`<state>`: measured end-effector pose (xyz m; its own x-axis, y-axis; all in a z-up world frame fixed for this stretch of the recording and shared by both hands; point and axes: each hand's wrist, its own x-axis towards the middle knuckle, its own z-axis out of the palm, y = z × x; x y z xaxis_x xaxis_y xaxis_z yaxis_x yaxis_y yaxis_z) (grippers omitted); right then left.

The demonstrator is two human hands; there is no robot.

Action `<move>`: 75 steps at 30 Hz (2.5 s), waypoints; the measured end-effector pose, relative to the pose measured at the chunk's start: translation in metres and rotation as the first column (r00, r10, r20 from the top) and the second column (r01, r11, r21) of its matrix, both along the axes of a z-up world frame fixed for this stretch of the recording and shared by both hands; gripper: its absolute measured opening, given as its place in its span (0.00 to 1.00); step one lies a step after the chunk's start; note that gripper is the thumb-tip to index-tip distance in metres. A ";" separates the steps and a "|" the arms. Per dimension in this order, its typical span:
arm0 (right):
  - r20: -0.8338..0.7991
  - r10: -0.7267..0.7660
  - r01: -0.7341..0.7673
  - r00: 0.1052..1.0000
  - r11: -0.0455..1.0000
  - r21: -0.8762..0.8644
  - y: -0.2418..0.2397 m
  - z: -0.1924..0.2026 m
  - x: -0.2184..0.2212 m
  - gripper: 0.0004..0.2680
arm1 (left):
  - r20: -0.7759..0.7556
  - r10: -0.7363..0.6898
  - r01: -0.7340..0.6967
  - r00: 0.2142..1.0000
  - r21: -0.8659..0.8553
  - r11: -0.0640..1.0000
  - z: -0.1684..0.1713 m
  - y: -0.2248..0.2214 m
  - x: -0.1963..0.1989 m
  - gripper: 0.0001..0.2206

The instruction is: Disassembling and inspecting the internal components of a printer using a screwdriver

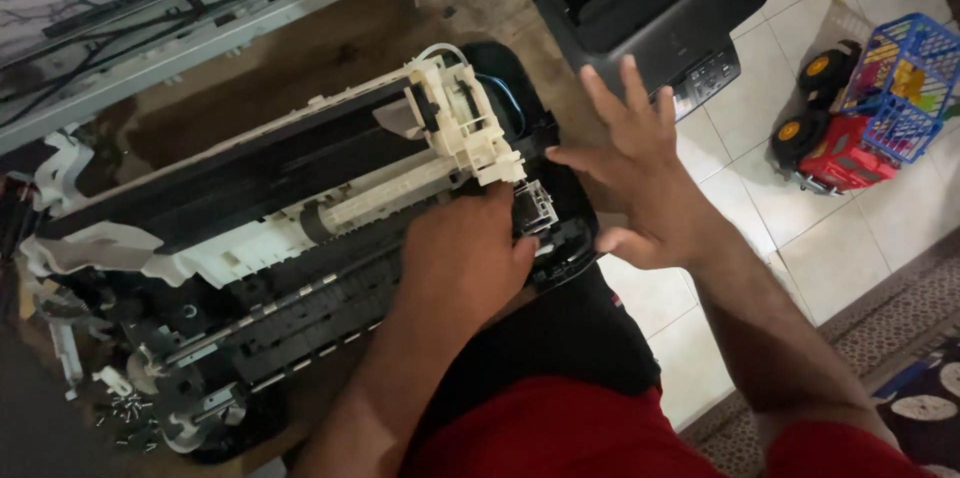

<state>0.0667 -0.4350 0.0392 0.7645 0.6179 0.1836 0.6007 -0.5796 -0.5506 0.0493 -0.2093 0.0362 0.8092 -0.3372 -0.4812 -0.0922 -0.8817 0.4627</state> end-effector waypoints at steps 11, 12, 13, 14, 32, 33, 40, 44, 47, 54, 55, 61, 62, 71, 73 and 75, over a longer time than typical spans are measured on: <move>0.003 -0.058 0.057 0.998 0.996 0.069 -0.012 -0.005 -0.009 0.33 | -0.036 -0.049 0.049 0.998 0.020 0.999 0.011 0.004 0.001 0.29; 0.004 -0.058 0.057 0.998 0.996 0.069 -0.013 -0.005 -0.010 0.33 | -0.034 -0.049 0.049 0.998 0.019 0.999 0.012 0.006 0.000 0.29; 0.013 -0.060 0.059 0.998 0.996 0.074 -0.014 -0.006 -0.010 0.33 | -0.045 -0.055 0.057 0.997 0.030 0.998 0.014 0.007 -0.001 0.30; 0.022 -0.062 0.060 0.998 0.995 0.078 -0.014 -0.006 -0.010 0.33 | -0.056 -0.062 0.064 0.997 0.040 0.997 0.015 0.009 -0.001 0.32; -0.447 -0.023 0.416 0.894 0.413 0.810 0.015 -0.059 -0.020 0.26 | 0.808 0.435 0.054 0.397 -0.494 0.868 -0.057 0.106 -0.176 0.06; -0.447 -0.023 0.415 0.894 0.413 0.810 0.017 -0.060 -0.021 0.26 | 0.809 0.435 0.055 0.396 -0.494 0.868 -0.056 0.111 -0.177 0.06; -0.470 -0.059 0.458 0.881 0.364 0.811 0.022 -0.071 -0.019 0.27 | 0.691 0.325 -0.016 0.646 -0.413 0.911 -0.108 0.135 -0.192 0.09; -0.461 -0.084 0.453 0.883 0.407 0.793 0.022 -0.071 -0.020 0.28 | 0.787 0.220 0.030 0.576 -0.289 0.957 -0.112 0.120 -0.184 0.08; -0.459 -0.082 0.454 0.884 0.382 0.805 0.027 -0.068 -0.019 0.28 | 0.826 0.300 0.016 0.477 -0.349 0.937 -0.079 0.108 -0.166 0.07; -0.488 -0.071 0.478 0.870 0.367 0.798 0.022 -0.074 -0.018 0.28 | 0.803 0.372 -0.048 0.465 -0.397 0.916 -0.090 0.102 -0.173 0.06; -0.489 -0.088 0.484 0.868 0.376 0.790 0.020 -0.074 -0.018 0.28 | 0.797 0.386 -0.063 0.465 -0.405 0.912 -0.092 0.102 -0.175 0.07; -0.490 -0.119 0.493 0.863 0.410 0.768 0.025 -0.067 -0.020 0.27 | 0.788 0.418 -0.043 0.452 -0.449 0.892 -0.070 0.097 -0.164 0.05; -0.490 -0.110 0.489 0.865 0.402 0.774 0.025 -0.067 -0.021 0.26 | 0.774 0.419 -0.066 0.475 -0.443 0.894 -0.072 0.096 -0.167 0.04; -0.469 -0.221 0.518 0.855 0.417 0.747 0.030 -0.066 -0.022 0.27 | 0.813 0.422 -0.025 0.400 -0.451 0.892 -0.085 0.099 -0.172 0.05; -0.480 -0.185 0.512 0.857 0.408 0.756 0.031 -0.066 -0.022 0.26 | 0.806 0.414 -0.036 0.423 -0.442 0.896 -0.085 0.100 -0.175 0.05; -0.486 -0.152 0.504 0.860 0.396 0.767 0.029 -0.071 -0.023 0.25 | 0.800 0.405 -0.041 0.443 -0.433 0.901 -0.087 0.100 -0.177 0.05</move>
<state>0.0439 -0.4059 -0.0315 0.9831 -0.0377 0.1790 0.1829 0.1775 -0.9670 -0.1273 -0.1090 -0.0511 0.8033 -0.0524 0.5932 -0.4189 -0.7578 0.5002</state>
